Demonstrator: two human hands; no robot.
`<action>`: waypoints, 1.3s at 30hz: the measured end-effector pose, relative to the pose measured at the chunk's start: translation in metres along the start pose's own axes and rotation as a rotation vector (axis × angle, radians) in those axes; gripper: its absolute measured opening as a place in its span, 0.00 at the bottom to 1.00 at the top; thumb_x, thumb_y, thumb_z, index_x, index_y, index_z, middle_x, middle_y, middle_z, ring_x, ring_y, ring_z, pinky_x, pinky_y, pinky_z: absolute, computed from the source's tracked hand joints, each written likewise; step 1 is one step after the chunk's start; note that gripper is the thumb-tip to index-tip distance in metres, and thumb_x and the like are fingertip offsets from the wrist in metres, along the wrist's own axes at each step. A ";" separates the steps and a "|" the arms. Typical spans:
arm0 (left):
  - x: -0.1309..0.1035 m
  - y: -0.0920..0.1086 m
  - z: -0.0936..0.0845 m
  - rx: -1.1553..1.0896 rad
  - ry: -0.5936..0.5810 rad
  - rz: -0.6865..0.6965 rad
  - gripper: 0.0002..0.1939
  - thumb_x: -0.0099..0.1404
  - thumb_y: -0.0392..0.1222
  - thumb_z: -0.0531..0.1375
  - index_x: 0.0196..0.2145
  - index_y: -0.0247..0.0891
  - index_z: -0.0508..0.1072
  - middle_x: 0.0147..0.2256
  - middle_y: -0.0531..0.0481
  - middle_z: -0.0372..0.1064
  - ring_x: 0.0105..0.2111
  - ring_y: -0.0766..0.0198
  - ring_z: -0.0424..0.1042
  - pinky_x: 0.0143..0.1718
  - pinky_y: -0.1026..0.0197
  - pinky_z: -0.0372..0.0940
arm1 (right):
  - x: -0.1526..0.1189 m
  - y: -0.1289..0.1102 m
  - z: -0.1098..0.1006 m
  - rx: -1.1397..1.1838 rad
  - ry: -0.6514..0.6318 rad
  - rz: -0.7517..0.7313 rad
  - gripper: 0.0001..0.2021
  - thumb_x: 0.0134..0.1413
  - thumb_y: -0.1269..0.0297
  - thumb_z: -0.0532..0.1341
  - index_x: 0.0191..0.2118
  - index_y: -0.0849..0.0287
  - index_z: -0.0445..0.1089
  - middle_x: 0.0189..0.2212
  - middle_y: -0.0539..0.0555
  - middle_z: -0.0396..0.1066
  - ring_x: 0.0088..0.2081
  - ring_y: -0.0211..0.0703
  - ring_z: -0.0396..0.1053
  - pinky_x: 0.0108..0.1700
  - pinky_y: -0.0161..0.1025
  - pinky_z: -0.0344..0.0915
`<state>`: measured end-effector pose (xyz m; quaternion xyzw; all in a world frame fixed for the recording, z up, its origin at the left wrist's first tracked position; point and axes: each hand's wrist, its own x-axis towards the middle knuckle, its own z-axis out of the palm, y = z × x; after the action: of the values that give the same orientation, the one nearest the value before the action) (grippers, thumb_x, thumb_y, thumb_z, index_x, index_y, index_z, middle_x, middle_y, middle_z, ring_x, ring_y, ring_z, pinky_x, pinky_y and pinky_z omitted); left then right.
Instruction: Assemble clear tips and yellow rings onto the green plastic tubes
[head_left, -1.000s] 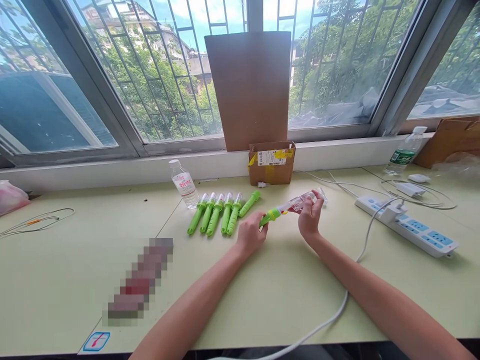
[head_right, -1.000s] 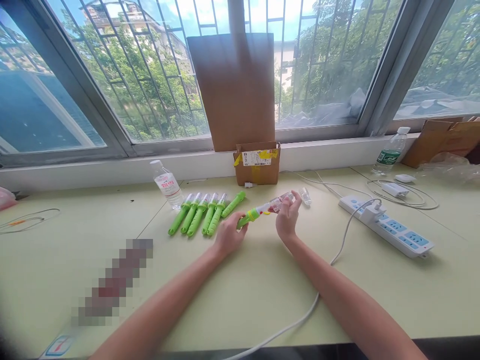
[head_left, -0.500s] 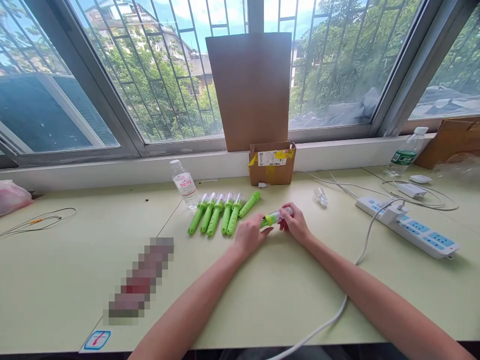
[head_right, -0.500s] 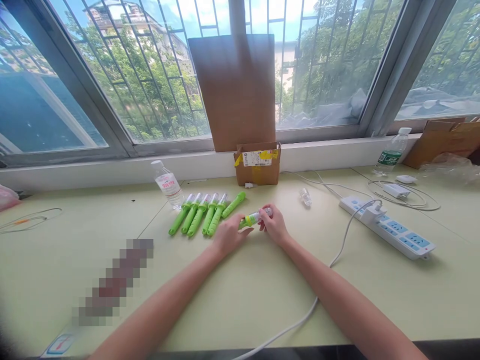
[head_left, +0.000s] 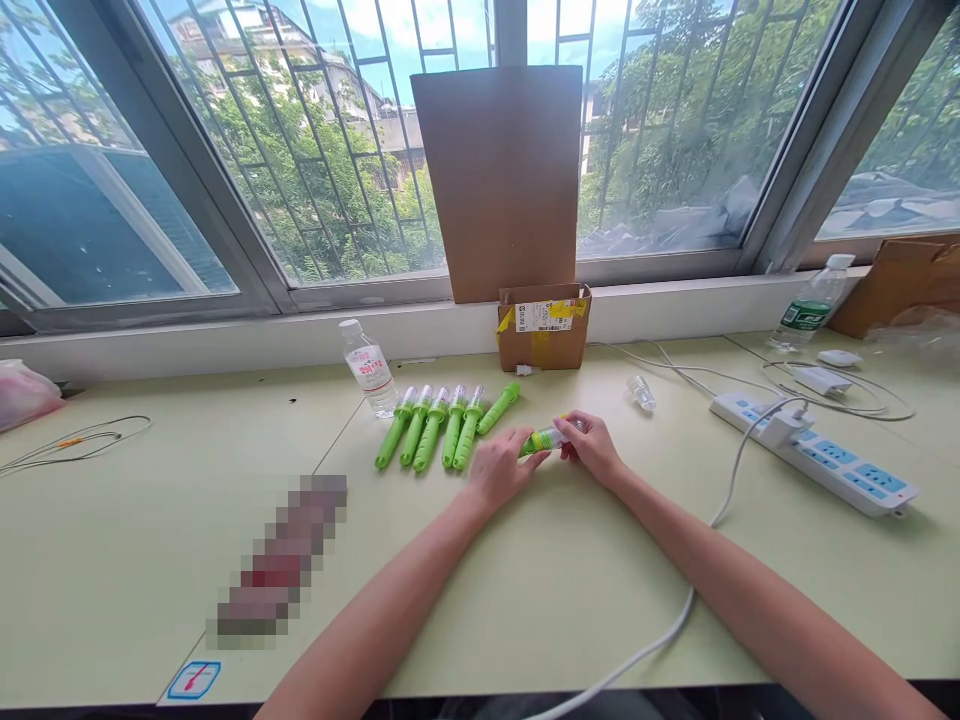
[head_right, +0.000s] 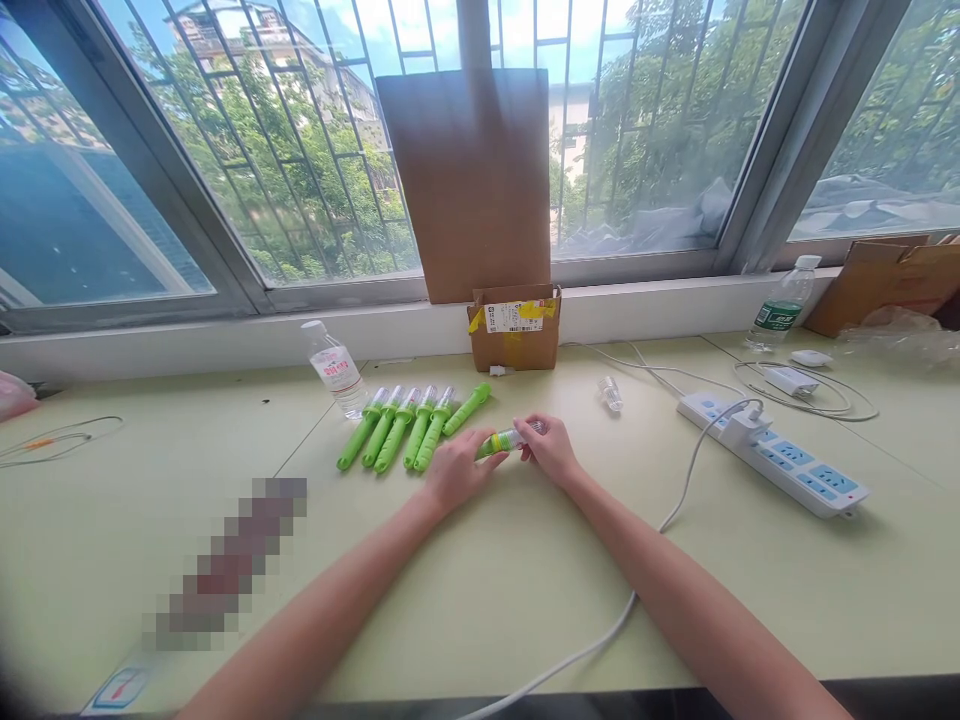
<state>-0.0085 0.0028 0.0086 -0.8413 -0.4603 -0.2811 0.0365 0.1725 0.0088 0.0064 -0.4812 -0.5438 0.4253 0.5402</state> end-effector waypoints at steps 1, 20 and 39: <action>0.000 0.000 0.001 -0.003 -0.001 0.008 0.19 0.64 0.56 0.53 0.44 0.40 0.69 0.36 0.48 0.71 0.32 0.61 0.71 0.29 0.64 0.61 | 0.000 0.000 0.000 -0.002 -0.004 -0.004 0.20 0.45 0.43 0.61 0.26 0.58 0.66 0.15 0.48 0.66 0.15 0.37 0.64 0.15 0.33 0.57; -0.001 -0.003 0.001 0.056 0.019 0.163 0.06 0.60 0.38 0.58 0.35 0.40 0.64 0.33 0.50 0.65 0.34 0.61 0.67 0.30 0.62 0.59 | 0.004 -0.004 -0.011 -0.068 -0.279 0.090 0.20 0.34 0.49 0.69 0.26 0.62 0.70 0.16 0.49 0.67 0.20 0.39 0.68 0.22 0.35 0.66; 0.002 -0.007 0.002 0.107 0.001 0.105 0.15 0.61 0.52 0.57 0.37 0.37 0.69 0.32 0.45 0.70 0.34 0.56 0.69 0.32 0.59 0.60 | -0.002 -0.005 -0.004 -0.114 -0.292 0.006 0.23 0.35 0.51 0.69 0.37 0.62 0.76 0.17 0.47 0.65 0.20 0.35 0.62 0.22 0.34 0.61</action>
<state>-0.0121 0.0091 0.0066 -0.8609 -0.4301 -0.2541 0.0962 0.1762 0.0058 0.0117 -0.4456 -0.6383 0.4608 0.4262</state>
